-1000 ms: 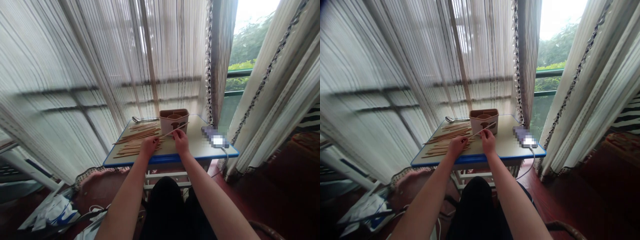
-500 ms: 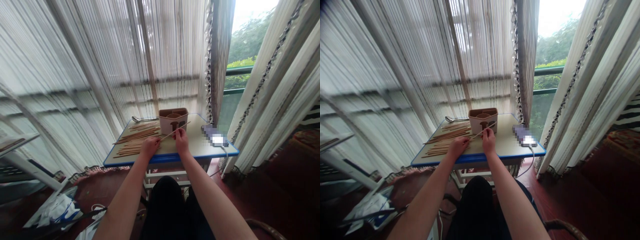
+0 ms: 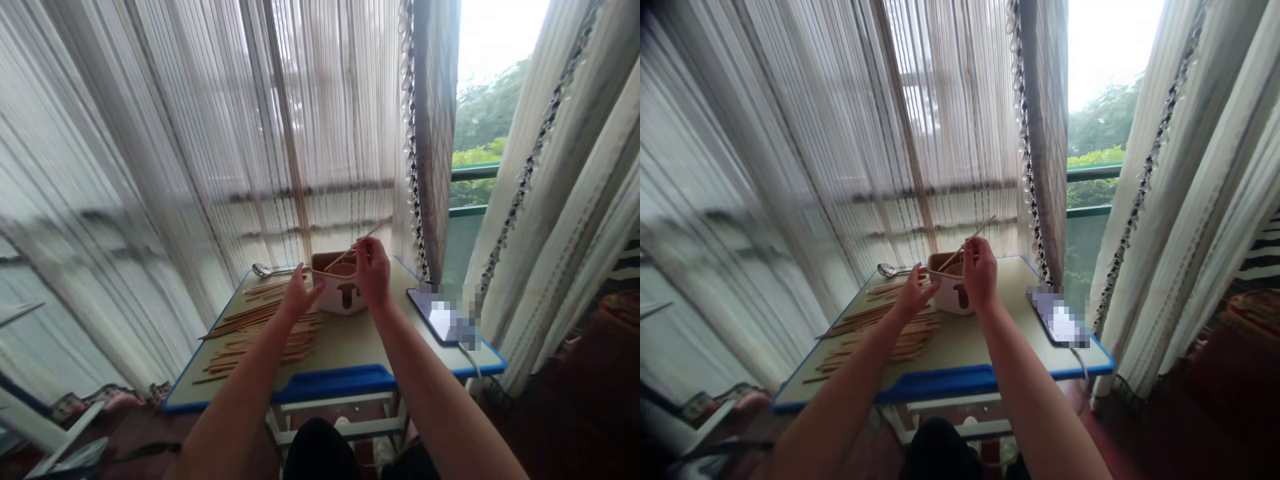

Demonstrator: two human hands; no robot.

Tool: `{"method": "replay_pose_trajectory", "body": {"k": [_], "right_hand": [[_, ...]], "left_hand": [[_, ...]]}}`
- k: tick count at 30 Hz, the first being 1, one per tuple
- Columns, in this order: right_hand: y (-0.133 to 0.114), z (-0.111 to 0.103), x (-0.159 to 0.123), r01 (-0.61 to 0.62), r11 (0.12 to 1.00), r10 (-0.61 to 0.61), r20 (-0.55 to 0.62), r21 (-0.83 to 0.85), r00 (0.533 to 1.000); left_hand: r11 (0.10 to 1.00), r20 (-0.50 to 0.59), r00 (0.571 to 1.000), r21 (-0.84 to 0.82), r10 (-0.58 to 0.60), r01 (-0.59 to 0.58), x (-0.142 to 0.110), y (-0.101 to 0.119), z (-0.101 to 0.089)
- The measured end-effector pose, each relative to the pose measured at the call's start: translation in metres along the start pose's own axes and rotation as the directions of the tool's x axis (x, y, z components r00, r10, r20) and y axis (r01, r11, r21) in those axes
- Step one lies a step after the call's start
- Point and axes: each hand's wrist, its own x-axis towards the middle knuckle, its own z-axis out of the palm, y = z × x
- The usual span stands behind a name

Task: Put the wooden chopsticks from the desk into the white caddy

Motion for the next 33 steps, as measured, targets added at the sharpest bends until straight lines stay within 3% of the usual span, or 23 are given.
{"method": "replay_pose_trajectory", "body": {"k": [2,5,8,10,12,16,23,33], "right_hand": [[0.004,0.014,0.022,0.012,0.998,-0.009,0.055,-0.053,0.998],[0.012,0.037,0.049,0.049,0.993,-0.021,0.249,-0.106,0.968],[0.016,0.057,0.069,0.003,0.997,0.034,0.49,-0.075,0.871],[0.016,0.063,0.079,-0.062,0.996,0.089,0.56,-0.066,0.824],[0.015,0.063,0.085,-0.051,0.994,0.099,0.583,-0.098,0.807],[0.01,0.052,0.09,0.102,0.976,0.041,0.627,-0.19,0.778],[0.001,0.05,0.078,0.389,0.874,-0.074,0.711,-0.292,0.699],[0.01,0.065,0.063,0.458,0.778,0.158,0.84,-0.43,0.519]], "left_hand": [[0.999,0.107,0.994,-0.034,0.026,-0.023,0.006,-0.007,0.006],[0.983,0.131,0.991,-0.182,0.017,0.007,0.004,-0.015,0.013],[0.955,0.185,0.983,-0.293,0.014,0.041,-0.001,-0.021,0.019],[0.946,0.183,0.983,-0.318,-0.01,0.069,-0.003,-0.024,0.022],[0.94,0.165,0.985,-0.326,-0.05,0.102,-0.002,-0.028,0.024],[0.93,0.153,0.98,-0.325,-0.126,0.17,0.0,-0.031,0.022],[0.955,0.199,0.974,-0.253,-0.107,0.157,0.001,-0.028,0.018],[0.979,0.172,0.982,-0.173,-0.079,0.109,0.0,-0.029,0.017]]}}
